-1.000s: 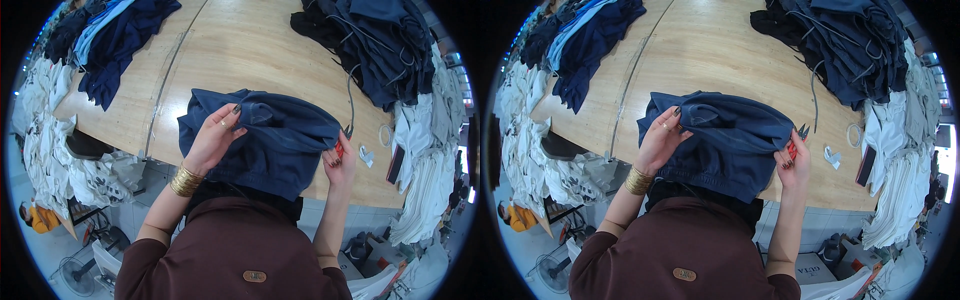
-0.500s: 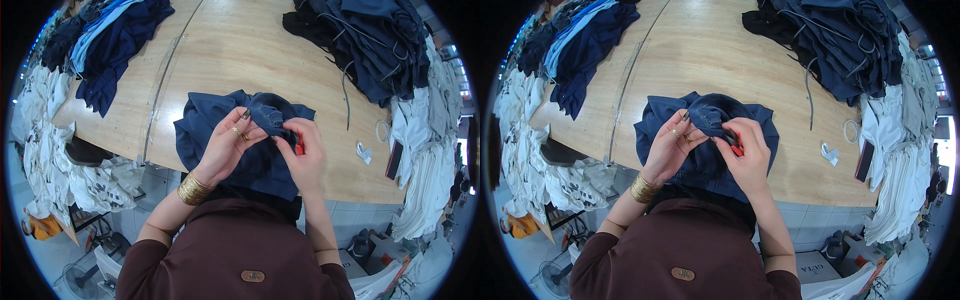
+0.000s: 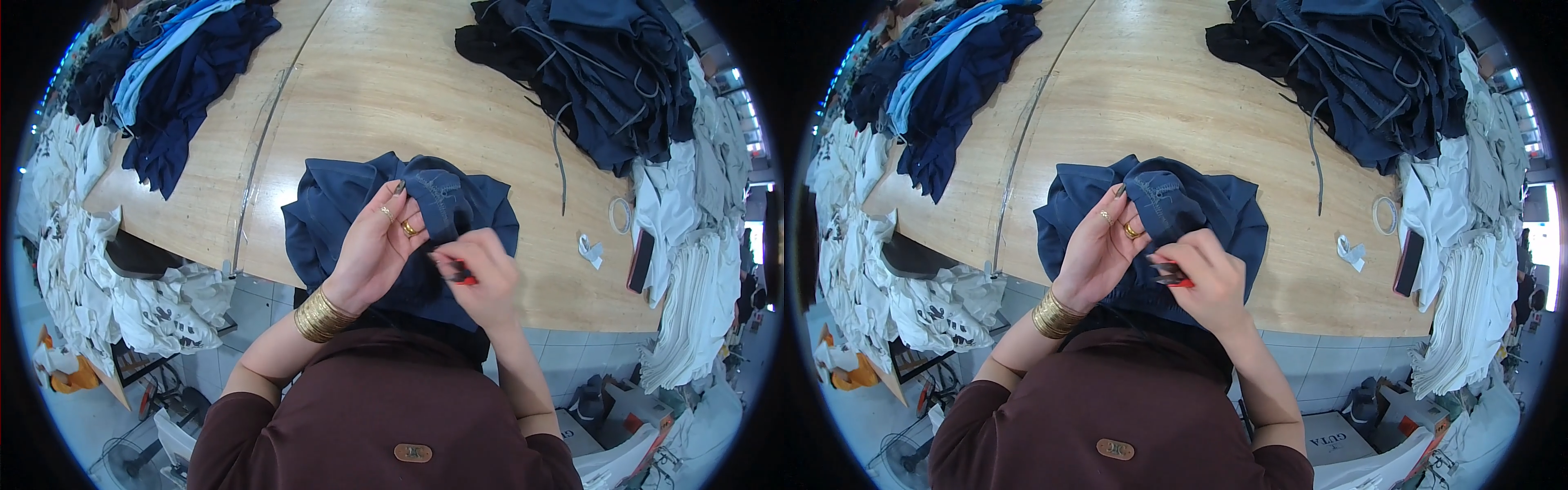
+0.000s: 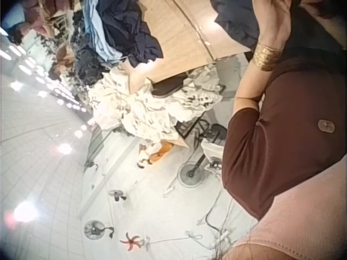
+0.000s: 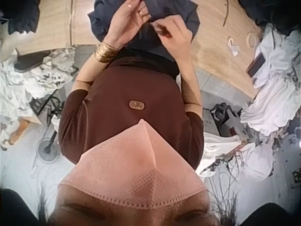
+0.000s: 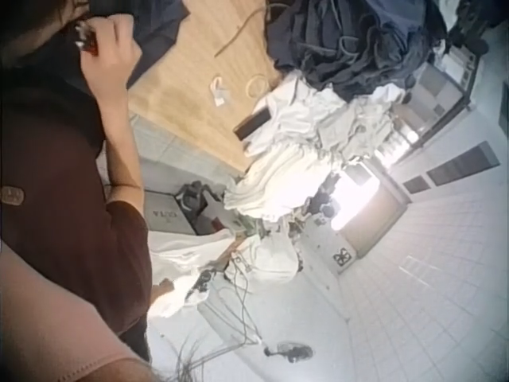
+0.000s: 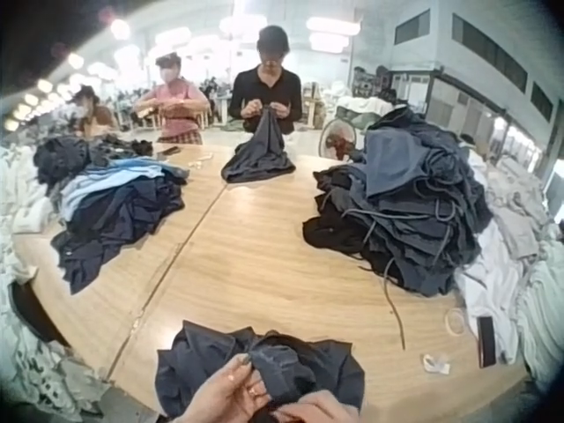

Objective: Trimming excess threads from a pair of blue shorts at a garment manufacturing facility.

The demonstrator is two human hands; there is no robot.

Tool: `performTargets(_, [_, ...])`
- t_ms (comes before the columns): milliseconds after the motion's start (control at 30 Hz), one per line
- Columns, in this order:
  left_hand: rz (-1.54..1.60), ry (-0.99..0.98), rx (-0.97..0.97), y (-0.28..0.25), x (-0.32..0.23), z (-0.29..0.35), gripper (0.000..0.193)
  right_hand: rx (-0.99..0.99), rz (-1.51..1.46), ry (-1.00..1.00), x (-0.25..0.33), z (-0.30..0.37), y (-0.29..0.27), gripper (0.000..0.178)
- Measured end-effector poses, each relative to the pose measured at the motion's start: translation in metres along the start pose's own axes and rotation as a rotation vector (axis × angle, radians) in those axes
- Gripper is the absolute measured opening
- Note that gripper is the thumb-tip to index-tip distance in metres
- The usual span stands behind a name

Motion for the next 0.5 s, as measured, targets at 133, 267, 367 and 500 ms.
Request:
performTargets(133, [-0.103, 0.016, -0.007, -0.002, 0.002, 0.002, 0.021, -0.148, -0.043, 0.181, -0.002, -0.015, -0.025, 0.022])
performTargets(267, [-0.168, 0.032, 0.039, 0.002, 0.002, 0.006, 0.018, -0.15, -0.134, 0.339, -0.015, -0.021, -0.027, 0.023])
performTargets(367, [-0.234, 0.092, 0.041, 0.007, -0.001, 0.01, 0.016, -0.115, -0.224, 0.5, -0.024, -0.02, -0.024, 0.027])
performTargets(500, [-0.336, 0.144, -0.036, 0.005, -0.003, 0.012, 0.015, -0.133, -0.197, 0.43, -0.019, -0.01, -0.024, 0.029])
Point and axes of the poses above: each hand's wrist, its own z-axis away from the middle knuckle, its own y-axis out of the palm, x = y × z, the point moved 6 cm from there along -z, towards the middle knuckle, and after that the axes turned 2 degrees about -y, right-handed, at the moved point
